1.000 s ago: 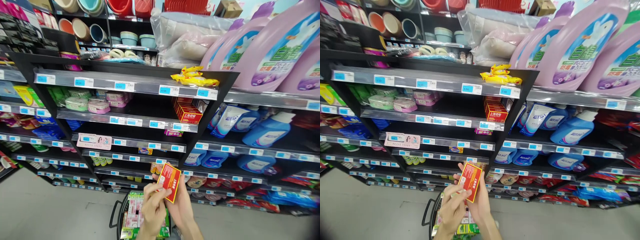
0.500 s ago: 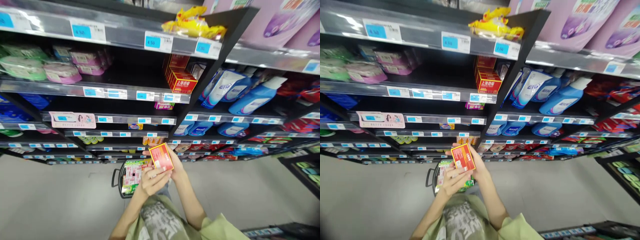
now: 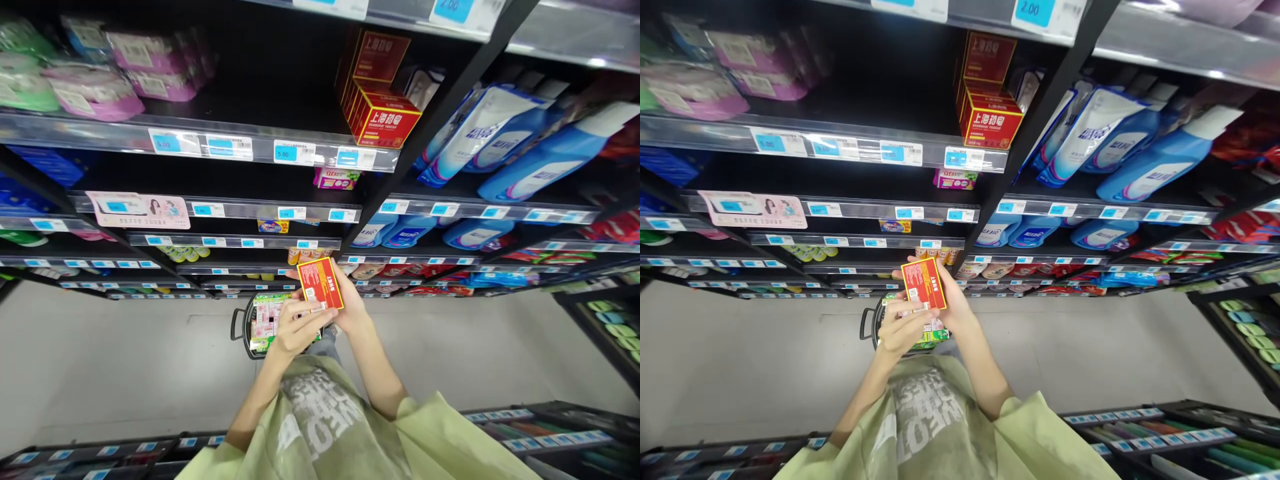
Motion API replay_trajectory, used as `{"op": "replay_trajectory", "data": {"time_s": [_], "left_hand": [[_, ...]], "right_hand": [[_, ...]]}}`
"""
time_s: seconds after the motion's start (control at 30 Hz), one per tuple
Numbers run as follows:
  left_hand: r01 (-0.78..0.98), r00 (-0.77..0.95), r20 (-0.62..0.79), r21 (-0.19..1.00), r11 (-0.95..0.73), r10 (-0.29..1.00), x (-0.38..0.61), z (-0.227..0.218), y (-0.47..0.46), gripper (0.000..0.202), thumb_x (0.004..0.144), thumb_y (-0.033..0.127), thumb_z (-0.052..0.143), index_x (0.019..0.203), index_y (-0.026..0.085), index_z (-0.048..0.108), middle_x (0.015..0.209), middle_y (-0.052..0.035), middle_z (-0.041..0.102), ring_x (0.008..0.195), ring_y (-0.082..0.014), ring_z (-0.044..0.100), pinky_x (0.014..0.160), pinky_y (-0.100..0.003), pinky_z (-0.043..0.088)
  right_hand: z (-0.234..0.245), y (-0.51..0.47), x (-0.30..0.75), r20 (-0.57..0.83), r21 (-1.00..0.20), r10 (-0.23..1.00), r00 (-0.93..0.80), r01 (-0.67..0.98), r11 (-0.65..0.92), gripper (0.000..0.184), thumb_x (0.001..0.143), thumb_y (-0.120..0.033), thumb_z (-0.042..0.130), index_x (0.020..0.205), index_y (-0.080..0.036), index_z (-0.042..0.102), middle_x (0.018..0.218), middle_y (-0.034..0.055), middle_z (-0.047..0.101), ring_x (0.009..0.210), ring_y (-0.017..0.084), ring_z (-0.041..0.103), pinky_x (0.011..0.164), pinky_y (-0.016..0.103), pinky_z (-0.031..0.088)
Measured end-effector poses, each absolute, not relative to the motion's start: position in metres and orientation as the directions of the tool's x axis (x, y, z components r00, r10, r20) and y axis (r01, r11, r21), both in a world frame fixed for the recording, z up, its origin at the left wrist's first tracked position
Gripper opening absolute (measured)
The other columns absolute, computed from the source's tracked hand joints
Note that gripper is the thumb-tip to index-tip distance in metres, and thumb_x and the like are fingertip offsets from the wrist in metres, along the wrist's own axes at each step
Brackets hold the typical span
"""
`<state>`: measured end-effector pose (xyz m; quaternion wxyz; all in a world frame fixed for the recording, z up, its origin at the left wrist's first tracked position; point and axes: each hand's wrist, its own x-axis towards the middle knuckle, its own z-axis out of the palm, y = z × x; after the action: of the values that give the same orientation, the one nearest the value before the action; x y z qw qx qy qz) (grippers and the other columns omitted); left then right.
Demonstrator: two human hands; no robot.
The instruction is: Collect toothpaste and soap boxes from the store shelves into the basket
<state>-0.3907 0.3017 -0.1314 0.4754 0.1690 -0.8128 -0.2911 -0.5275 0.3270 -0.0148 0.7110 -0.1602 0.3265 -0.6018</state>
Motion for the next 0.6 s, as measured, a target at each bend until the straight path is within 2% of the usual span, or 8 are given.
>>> {"op": "replay_trajectory", "data": {"time_s": [0.07, 0.13, 0.2, 0.27, 0.37, 0.43, 0.5, 0.6], "left_hand": [[-0.010, -0.481, 0.672, 0.638, 0.770, -0.563, -0.391, -0.129, 0.302, 0.021, 0.098, 0.032, 0.057, 0.098, 0.030, 0.078, 0.084, -0.0038, 0.082, 0.089, -0.0239, 0.071, 0.083, -0.043, 0.054], [-0.012, -0.397, 0.745, 0.579, 0.815, -0.535, -0.394, -0.120, 0.304, 0.020, 0.097, 0.025, 0.058, 0.096, 0.029, 0.077, 0.080, -0.0029, 0.082, 0.087, -0.0232, 0.071, 0.081, -0.042, 0.054], [-0.012, -0.277, 0.837, 0.489, 0.872, -0.473, -0.397, -0.109, 0.305, 0.021, 0.093, 0.015, 0.063, 0.104, 0.030, 0.074, 0.080, -0.0007, 0.082, 0.090, -0.0224, 0.072, 0.081, -0.041, 0.055], [0.004, -0.140, 0.886, 0.447, 0.895, -0.442, -0.400, -0.099, 0.304, 0.039, 0.086, 0.009, 0.070, 0.118, 0.032, 0.066, 0.089, 0.0002, 0.082, 0.094, -0.0217, 0.072, 0.081, -0.040, 0.057], [0.074, 0.036, 0.839, 0.540, 0.839, -0.543, -0.402, -0.090, 0.301, 0.059, 0.082, 0.015, 0.077, 0.133, 0.033, 0.054, 0.114, -0.0047, 0.078, 0.102, -0.0225, 0.072, 0.082, -0.041, 0.059], [0.114, 0.082, 0.737, 0.662, 0.741, -0.671, -0.401, -0.087, 0.299, 0.052, 0.086, 0.022, 0.074, 0.134, 0.030, 0.056, 0.127, -0.0089, 0.071, 0.113, -0.0242, 0.069, 0.089, -0.043, 0.058], [0.121, 0.110, 0.611, 0.775, 0.621, -0.784, -0.399, -0.083, 0.297, 0.036, 0.092, 0.025, 0.068, 0.128, 0.027, 0.063, 0.132, -0.0101, 0.068, 0.121, -0.0247, 0.065, 0.097, -0.043, 0.056], [0.127, 0.159, 0.461, 0.867, 0.481, -0.873, -0.396, -0.079, 0.295, 0.026, 0.095, 0.027, 0.064, 0.120, 0.024, 0.070, 0.129, -0.0093, 0.068, 0.121, -0.0233, 0.065, 0.099, -0.039, 0.055]], "right_hand": [[-0.014, 0.327, -0.526, -0.280, -0.625, -0.958, 0.052, 0.748, 0.224, 0.049, 0.098, -0.058, 0.044, 0.131, -0.025, 0.061, 0.114, 0.0057, 0.077, 0.075, 0.020, 0.075, 0.072, 0.036, 0.061], [-0.015, 0.328, -0.525, -0.290, -0.631, -0.956, 0.035, 0.744, 0.219, 0.050, 0.097, -0.057, 0.046, 0.130, -0.023, 0.062, 0.112, 0.0061, 0.077, 0.079, 0.022, 0.075, 0.073, 0.037, 0.061], [-0.018, 0.329, -0.525, -0.291, -0.636, -0.957, 0.008, 0.746, 0.200, 0.049, 0.096, -0.057, 0.048, 0.124, -0.020, 0.065, 0.109, 0.0073, 0.078, 0.083, 0.024, 0.075, 0.074, 0.038, 0.061], [-0.024, 0.331, -0.527, -0.271, -0.652, -0.961, -0.044, 0.743, 0.150, 0.045, 0.093, -0.055, 0.054, 0.115, -0.019, 0.068, 0.105, 0.0077, 0.078, 0.085, 0.024, 0.074, 0.074, 0.036, 0.061], [-0.034, 0.335, -0.530, -0.185, -0.715, -0.975, -0.125, 0.698, 0.046, 0.042, 0.086, -0.056, 0.065, 0.111, -0.022, 0.068, 0.101, 0.0053, 0.077, 0.082, 0.021, 0.072, 0.066, 0.030, 0.060], [-0.039, 0.338, -0.531, -0.089, -0.781, -0.988, -0.125, 0.625, -0.009, 0.047, 0.080, -0.059, 0.073, 0.110, -0.024, 0.067, 0.097, 0.0040, 0.076, 0.073, 0.018, 0.070, 0.056, 0.027, 0.057], [-0.041, 0.340, -0.531, -0.025, -0.851, -0.993, -0.112, 0.524, -0.038, 0.045, 0.078, -0.057, 0.078, 0.108, -0.025, 0.066, 0.094, 0.0028, 0.075, 0.060, 0.015, 0.067, 0.048, 0.026, 0.054], [-0.040, 0.341, -0.528, -0.029, -0.912, -0.989, -0.148, 0.410, -0.035, 0.032, 0.085, -0.046, 0.075, 0.108, -0.026, 0.066, 0.093, 0.0012, 0.074, 0.050, 0.012, 0.063, 0.043, 0.025, 0.052]]}}
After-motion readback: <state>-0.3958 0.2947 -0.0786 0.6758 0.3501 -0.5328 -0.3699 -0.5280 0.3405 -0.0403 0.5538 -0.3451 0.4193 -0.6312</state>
